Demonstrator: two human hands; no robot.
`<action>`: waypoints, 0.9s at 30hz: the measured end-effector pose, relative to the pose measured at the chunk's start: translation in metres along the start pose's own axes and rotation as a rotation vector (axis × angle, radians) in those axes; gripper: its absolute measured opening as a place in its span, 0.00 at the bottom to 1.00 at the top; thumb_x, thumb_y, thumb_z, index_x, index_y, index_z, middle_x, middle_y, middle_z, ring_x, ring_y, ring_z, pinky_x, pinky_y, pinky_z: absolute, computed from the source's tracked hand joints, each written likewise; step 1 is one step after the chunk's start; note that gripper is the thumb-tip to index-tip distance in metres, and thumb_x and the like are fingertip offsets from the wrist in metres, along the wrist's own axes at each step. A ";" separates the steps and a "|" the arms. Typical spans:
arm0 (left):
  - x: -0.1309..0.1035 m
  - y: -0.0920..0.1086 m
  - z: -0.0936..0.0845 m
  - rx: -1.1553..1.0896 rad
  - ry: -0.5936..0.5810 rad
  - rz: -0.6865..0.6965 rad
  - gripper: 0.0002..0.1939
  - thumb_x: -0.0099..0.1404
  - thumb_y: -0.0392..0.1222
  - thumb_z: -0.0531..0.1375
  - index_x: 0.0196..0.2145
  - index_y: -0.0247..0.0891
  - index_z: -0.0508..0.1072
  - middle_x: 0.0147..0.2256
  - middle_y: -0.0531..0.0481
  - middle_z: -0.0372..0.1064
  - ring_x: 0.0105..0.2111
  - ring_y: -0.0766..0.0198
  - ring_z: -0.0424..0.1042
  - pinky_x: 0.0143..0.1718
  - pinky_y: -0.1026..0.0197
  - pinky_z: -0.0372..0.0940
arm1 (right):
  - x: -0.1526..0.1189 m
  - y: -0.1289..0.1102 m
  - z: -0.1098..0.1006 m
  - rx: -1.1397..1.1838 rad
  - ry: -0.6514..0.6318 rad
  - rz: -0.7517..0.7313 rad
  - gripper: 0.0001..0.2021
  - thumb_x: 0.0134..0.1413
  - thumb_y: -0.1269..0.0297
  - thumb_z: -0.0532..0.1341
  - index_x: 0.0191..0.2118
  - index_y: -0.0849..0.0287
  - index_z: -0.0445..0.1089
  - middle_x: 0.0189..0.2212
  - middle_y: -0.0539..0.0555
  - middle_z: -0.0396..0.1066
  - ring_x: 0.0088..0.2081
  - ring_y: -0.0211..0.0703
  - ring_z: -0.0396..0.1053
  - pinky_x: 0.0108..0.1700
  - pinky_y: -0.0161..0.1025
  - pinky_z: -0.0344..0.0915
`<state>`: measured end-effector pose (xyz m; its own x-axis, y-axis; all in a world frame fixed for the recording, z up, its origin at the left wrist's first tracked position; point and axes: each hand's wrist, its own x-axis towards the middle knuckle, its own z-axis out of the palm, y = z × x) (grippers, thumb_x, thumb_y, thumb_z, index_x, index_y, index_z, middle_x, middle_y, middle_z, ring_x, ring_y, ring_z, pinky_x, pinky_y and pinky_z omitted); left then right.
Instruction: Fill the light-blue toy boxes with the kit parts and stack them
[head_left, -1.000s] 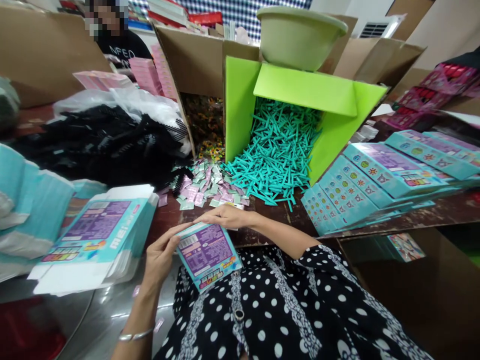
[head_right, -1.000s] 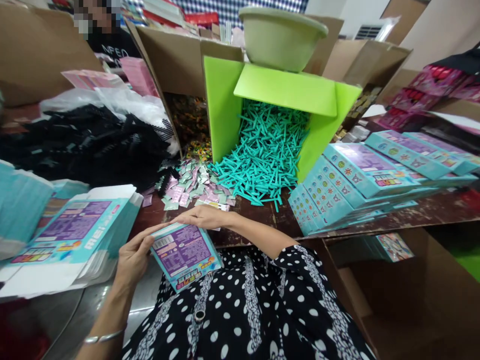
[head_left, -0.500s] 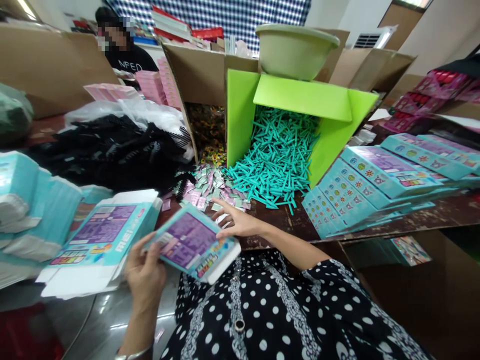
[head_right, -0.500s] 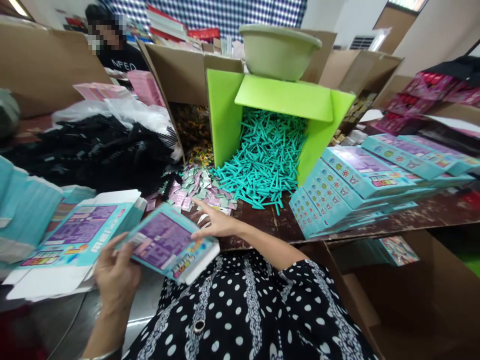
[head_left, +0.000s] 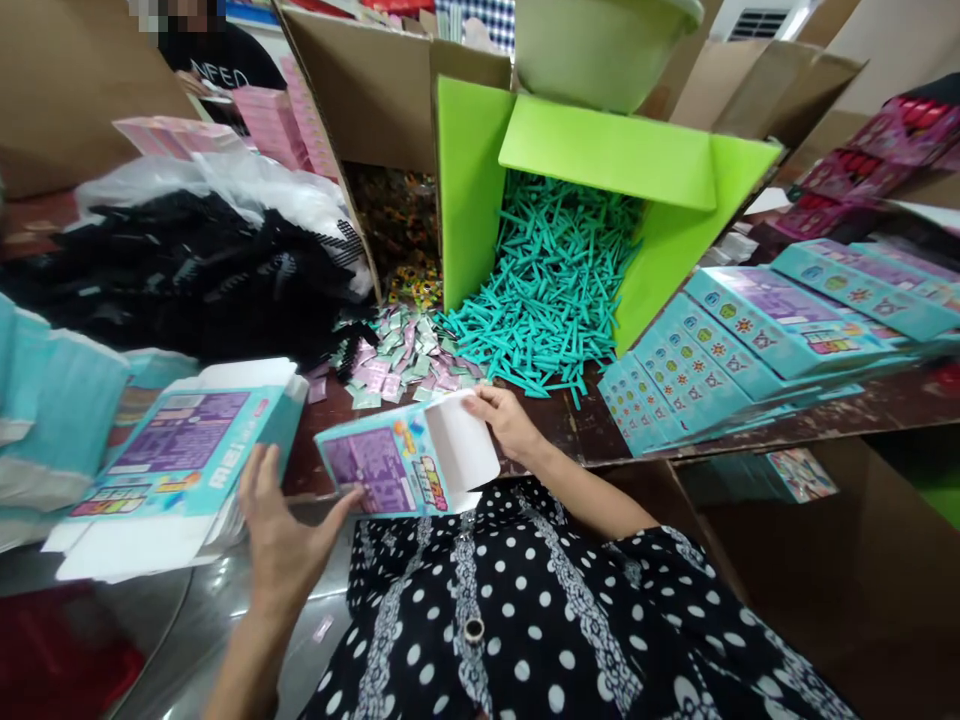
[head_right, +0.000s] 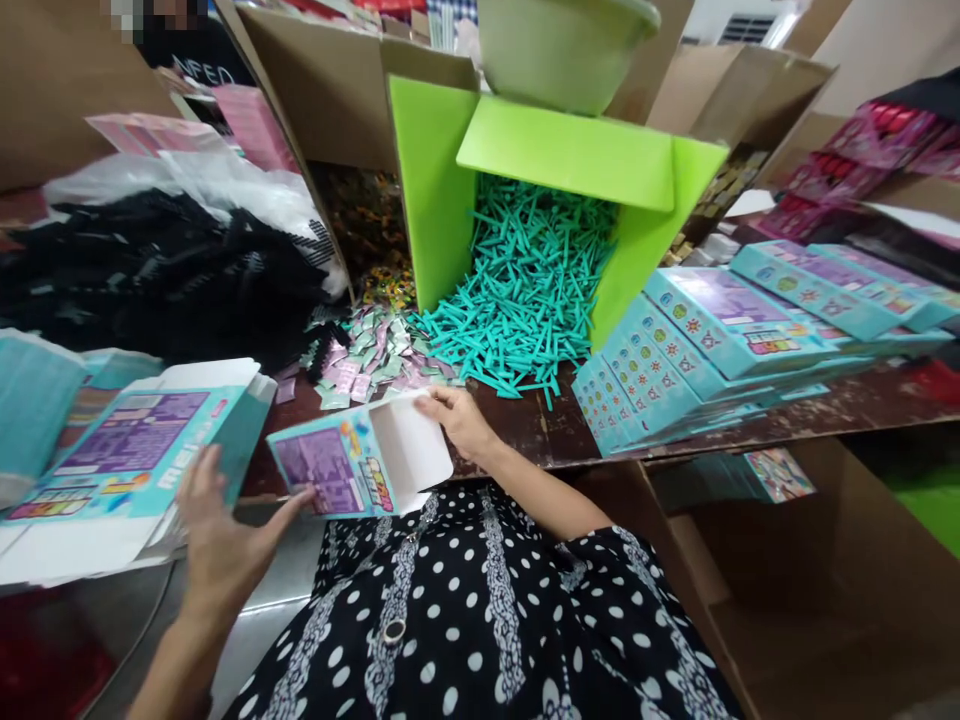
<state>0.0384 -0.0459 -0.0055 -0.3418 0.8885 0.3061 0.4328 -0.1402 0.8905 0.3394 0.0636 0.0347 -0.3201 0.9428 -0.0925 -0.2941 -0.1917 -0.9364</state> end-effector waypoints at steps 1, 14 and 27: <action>0.000 0.002 -0.006 0.091 -0.048 0.078 0.44 0.56 0.60 0.80 0.65 0.45 0.74 0.72 0.32 0.66 0.78 0.29 0.57 0.78 0.29 0.57 | -0.002 0.003 0.005 -0.043 -0.040 0.009 0.34 0.45 0.31 0.79 0.35 0.59 0.71 0.28 0.46 0.69 0.28 0.33 0.62 0.30 0.32 0.57; 0.020 0.013 -0.041 0.358 -0.580 -0.248 0.28 0.60 0.73 0.59 0.34 0.44 0.72 0.29 0.49 0.75 0.31 0.49 0.75 0.34 0.53 0.69 | 0.022 -0.016 -0.019 -0.918 -0.228 -0.044 0.16 0.81 0.57 0.57 0.44 0.60 0.76 0.38 0.54 0.80 0.39 0.39 0.75 0.46 0.35 0.67; 0.020 -0.033 -0.043 0.311 -0.441 -0.497 0.33 0.57 0.78 0.60 0.33 0.41 0.72 0.31 0.49 0.73 0.32 0.54 0.69 0.34 0.56 0.64 | 0.058 -0.032 -0.116 -1.854 0.225 0.382 0.18 0.76 0.65 0.61 0.62 0.66 0.81 0.62 0.76 0.78 0.62 0.64 0.80 0.62 0.49 0.74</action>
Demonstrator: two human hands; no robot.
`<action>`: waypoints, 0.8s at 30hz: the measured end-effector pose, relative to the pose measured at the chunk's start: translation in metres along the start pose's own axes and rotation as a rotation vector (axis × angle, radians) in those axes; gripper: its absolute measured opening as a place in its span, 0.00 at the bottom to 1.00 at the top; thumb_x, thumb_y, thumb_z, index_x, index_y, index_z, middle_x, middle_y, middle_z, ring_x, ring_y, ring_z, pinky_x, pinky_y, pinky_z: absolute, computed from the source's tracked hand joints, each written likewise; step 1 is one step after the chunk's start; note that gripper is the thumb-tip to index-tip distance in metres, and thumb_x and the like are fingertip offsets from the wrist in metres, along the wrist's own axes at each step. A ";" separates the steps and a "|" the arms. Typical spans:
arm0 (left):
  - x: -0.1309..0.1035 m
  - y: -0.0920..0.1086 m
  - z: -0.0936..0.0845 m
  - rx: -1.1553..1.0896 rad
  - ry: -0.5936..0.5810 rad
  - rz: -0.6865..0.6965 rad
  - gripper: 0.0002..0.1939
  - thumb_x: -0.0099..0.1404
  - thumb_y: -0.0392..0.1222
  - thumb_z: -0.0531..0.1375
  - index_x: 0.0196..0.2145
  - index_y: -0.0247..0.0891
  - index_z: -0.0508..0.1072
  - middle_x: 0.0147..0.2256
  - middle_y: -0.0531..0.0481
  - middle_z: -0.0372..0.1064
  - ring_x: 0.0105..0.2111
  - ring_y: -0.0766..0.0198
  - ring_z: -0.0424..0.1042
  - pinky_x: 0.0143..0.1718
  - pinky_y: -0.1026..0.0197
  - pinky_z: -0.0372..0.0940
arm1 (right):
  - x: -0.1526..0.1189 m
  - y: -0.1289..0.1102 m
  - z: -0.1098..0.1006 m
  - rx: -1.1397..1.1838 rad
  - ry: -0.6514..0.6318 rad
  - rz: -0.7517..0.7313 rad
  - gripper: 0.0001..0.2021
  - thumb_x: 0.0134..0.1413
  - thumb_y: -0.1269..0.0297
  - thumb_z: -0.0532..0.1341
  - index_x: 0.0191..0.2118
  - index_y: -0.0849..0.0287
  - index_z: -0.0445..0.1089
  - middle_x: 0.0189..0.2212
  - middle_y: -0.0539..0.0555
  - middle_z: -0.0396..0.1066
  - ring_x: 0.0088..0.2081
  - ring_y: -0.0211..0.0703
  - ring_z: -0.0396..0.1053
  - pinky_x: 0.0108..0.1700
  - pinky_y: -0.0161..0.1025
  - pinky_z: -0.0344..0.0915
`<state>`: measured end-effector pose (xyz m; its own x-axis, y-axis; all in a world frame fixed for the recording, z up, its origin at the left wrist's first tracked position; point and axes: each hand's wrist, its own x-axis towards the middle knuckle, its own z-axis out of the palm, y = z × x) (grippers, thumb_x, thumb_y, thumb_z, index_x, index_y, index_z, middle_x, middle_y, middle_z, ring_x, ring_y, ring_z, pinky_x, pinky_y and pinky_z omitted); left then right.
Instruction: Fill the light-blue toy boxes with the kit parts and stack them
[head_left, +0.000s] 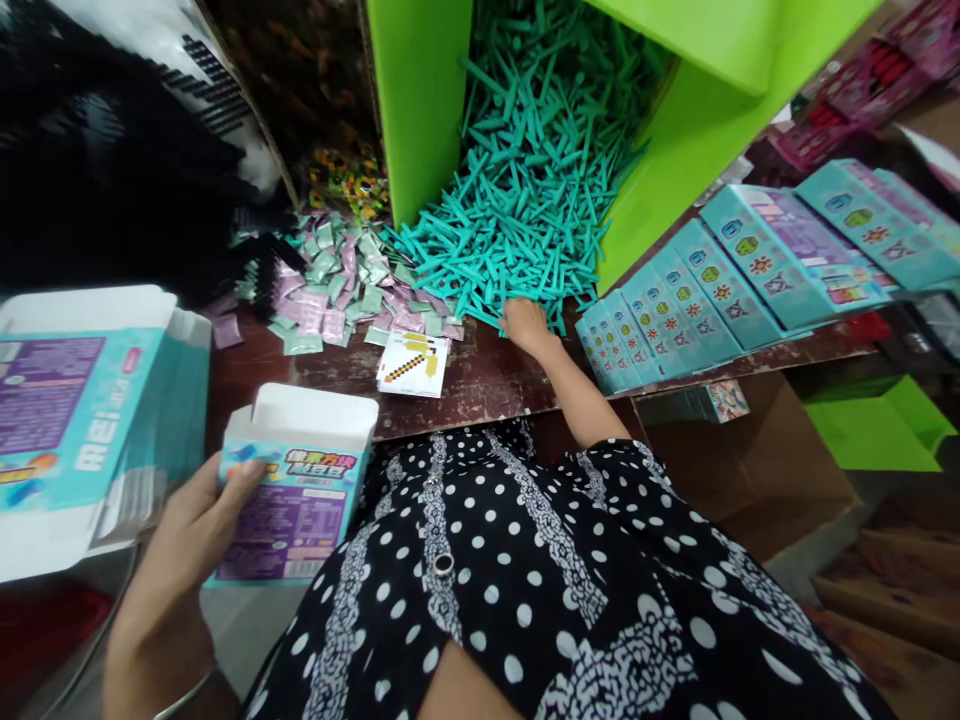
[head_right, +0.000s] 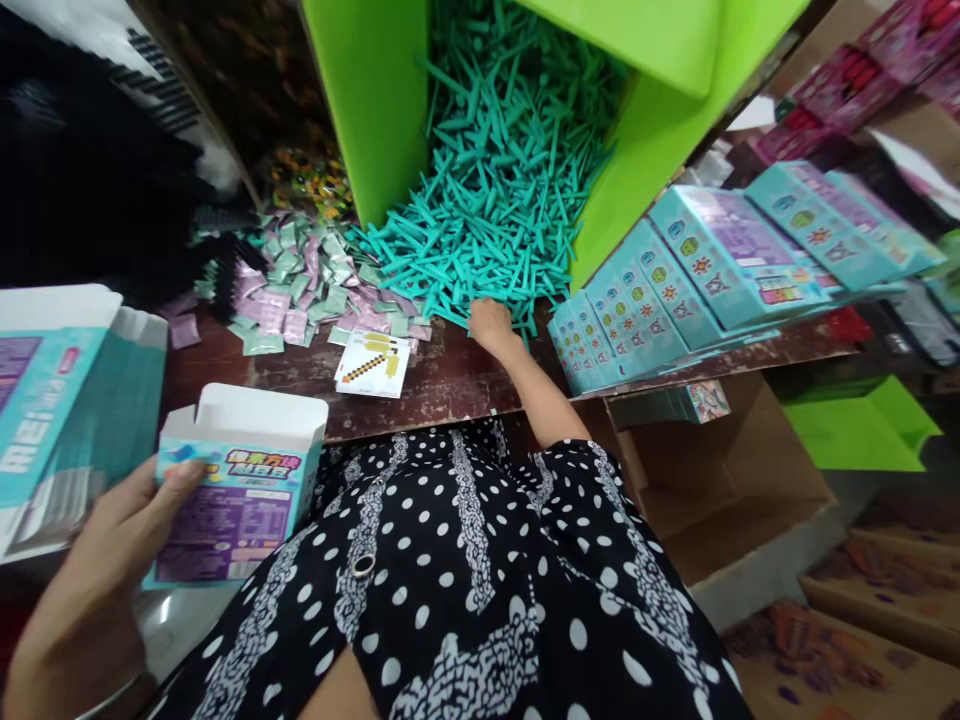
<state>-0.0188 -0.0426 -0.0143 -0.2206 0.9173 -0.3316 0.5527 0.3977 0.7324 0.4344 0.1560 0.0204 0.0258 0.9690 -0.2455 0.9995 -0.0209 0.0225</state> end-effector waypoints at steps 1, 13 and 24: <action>0.002 -0.004 0.001 -0.002 0.000 -0.003 0.34 0.58 0.78 0.60 0.34 0.41 0.73 0.31 0.49 0.74 0.33 0.53 0.70 0.35 0.56 0.64 | 0.000 0.003 -0.002 0.002 -0.006 -0.008 0.18 0.76 0.65 0.61 0.61 0.66 0.81 0.61 0.74 0.80 0.62 0.64 0.80 0.62 0.49 0.74; 0.012 0.001 0.008 -0.020 -0.039 -0.088 0.37 0.57 0.80 0.64 0.36 0.39 0.75 0.31 0.49 0.75 0.32 0.53 0.70 0.32 0.58 0.64 | -0.010 -0.007 -0.021 0.361 0.164 -0.303 0.10 0.76 0.63 0.65 0.54 0.61 0.81 0.52 0.61 0.81 0.50 0.49 0.78 0.57 0.45 0.70; 0.003 0.003 0.003 -0.009 -0.042 -0.147 0.29 0.63 0.70 0.61 0.38 0.37 0.75 0.35 0.47 0.76 0.34 0.55 0.71 0.35 0.57 0.65 | -0.092 -0.111 0.021 0.082 0.132 -0.669 0.26 0.68 0.57 0.75 0.61 0.66 0.71 0.58 0.68 0.75 0.62 0.61 0.66 0.62 0.54 0.69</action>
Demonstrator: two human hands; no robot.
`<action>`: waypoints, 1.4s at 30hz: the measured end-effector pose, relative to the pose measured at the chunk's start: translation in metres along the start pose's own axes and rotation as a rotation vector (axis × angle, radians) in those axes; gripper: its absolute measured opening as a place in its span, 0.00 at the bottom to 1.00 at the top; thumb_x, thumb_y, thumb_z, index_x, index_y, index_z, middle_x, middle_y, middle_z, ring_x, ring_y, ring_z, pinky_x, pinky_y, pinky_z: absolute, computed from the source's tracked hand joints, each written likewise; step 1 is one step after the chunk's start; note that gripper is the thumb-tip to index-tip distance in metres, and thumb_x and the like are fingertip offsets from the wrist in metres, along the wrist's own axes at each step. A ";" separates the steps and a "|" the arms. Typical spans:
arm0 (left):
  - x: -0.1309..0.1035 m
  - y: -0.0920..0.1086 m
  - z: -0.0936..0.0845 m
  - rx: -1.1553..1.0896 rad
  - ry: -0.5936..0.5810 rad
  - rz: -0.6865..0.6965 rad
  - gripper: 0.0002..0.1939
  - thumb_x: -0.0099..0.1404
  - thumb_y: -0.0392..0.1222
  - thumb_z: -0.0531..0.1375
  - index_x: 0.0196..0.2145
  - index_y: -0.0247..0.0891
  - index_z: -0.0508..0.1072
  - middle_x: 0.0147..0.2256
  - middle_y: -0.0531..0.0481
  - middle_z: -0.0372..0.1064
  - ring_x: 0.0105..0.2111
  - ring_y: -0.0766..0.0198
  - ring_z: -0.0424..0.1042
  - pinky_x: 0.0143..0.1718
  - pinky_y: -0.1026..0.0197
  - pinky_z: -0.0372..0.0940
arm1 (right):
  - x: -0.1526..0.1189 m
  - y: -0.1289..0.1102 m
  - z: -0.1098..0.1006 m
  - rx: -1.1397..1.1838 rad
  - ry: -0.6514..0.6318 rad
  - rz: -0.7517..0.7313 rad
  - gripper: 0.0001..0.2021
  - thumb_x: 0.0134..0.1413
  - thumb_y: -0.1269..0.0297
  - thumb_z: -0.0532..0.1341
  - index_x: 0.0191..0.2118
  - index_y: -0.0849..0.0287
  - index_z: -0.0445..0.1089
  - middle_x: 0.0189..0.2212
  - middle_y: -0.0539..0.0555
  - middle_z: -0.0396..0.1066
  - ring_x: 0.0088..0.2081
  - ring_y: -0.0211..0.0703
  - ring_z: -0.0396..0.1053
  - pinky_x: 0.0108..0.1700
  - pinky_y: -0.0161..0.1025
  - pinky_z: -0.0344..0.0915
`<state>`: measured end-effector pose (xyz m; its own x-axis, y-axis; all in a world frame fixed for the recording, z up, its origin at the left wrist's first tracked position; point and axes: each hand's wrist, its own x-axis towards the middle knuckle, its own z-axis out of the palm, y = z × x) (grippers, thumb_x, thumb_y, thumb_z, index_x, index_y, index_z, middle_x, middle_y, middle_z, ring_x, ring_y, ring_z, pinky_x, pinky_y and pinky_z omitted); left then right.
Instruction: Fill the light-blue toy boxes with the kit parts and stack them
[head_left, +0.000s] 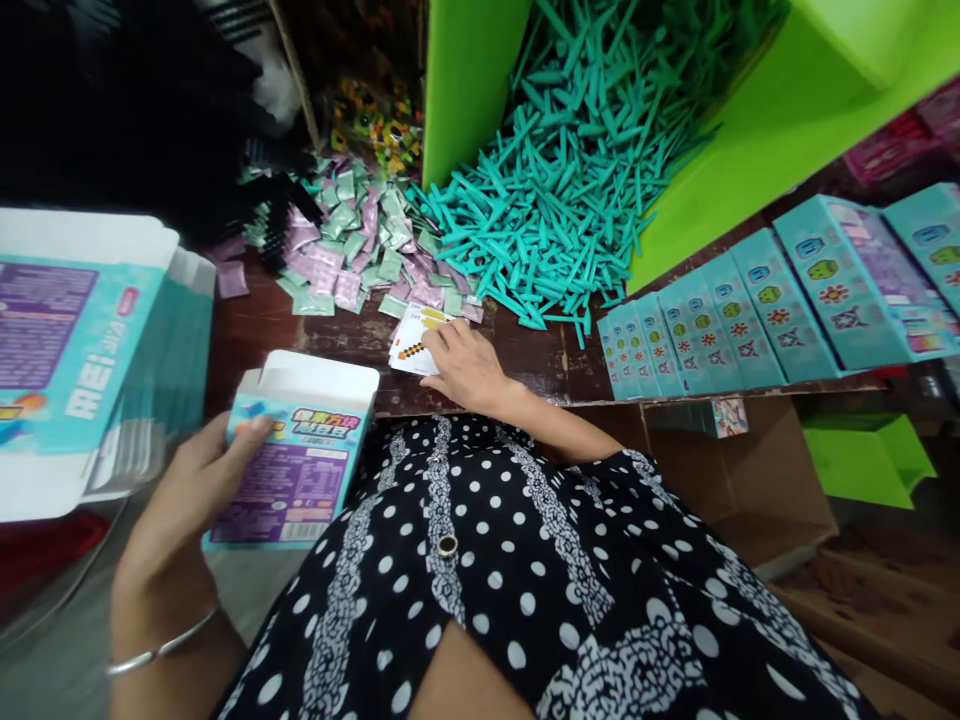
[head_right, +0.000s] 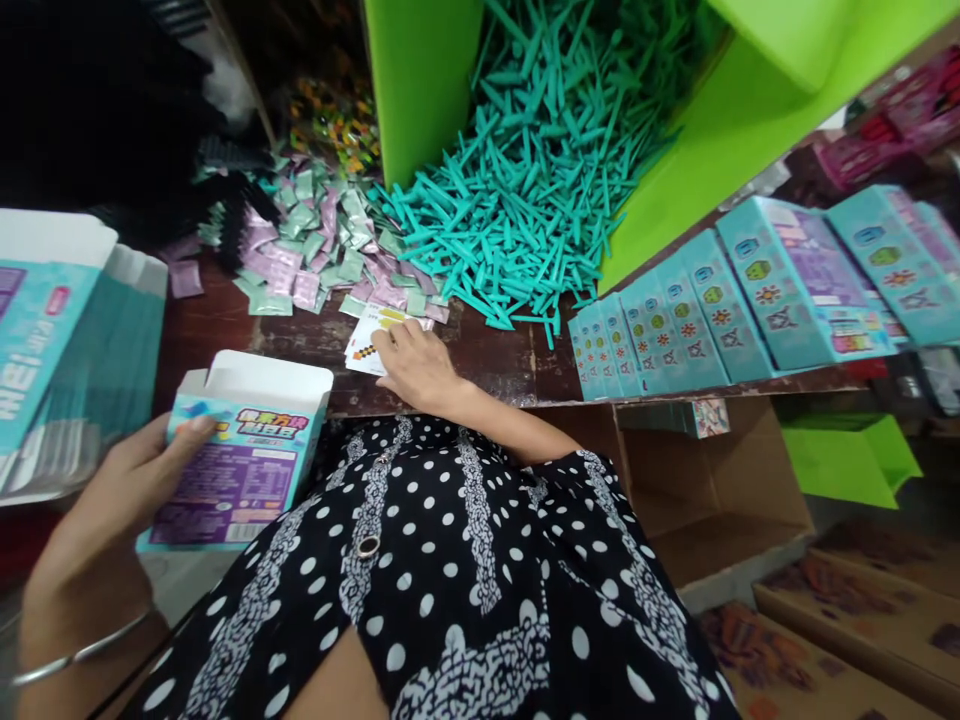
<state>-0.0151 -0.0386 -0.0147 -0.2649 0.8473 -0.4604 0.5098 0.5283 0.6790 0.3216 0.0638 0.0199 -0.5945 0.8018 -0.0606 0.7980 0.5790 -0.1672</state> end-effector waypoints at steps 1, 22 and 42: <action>-0.001 0.001 0.000 -0.002 -0.002 0.006 0.28 0.63 0.69 0.61 0.37 0.38 0.75 0.34 0.47 0.76 0.34 0.55 0.70 0.35 0.57 0.64 | 0.000 0.002 0.001 0.014 -0.004 0.008 0.25 0.69 0.57 0.74 0.61 0.66 0.71 0.58 0.68 0.75 0.62 0.61 0.66 0.62 0.54 0.70; -0.004 0.002 -0.002 0.005 -0.028 0.091 0.30 0.60 0.73 0.60 0.36 0.40 0.72 0.31 0.50 0.72 0.32 0.56 0.69 0.33 0.57 0.63 | -0.006 0.005 -0.005 0.084 -0.049 0.073 0.21 0.69 0.60 0.74 0.61 0.59 0.71 0.61 0.63 0.77 0.64 0.59 0.69 0.57 0.51 0.74; -0.002 -0.001 0.000 -0.054 -0.064 0.089 0.29 0.62 0.68 0.62 0.40 0.37 0.77 0.37 0.44 0.80 0.34 0.55 0.73 0.34 0.57 0.66 | -0.001 0.026 -0.014 0.315 -0.057 0.187 0.14 0.71 0.58 0.72 0.57 0.52 0.79 0.53 0.54 0.84 0.53 0.50 0.79 0.52 0.42 0.66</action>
<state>-0.0150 -0.0413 -0.0148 -0.1670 0.8867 -0.4311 0.4840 0.4547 0.7477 0.3443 0.0799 0.0295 -0.4532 0.8746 -0.1722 0.8288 0.3424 -0.4425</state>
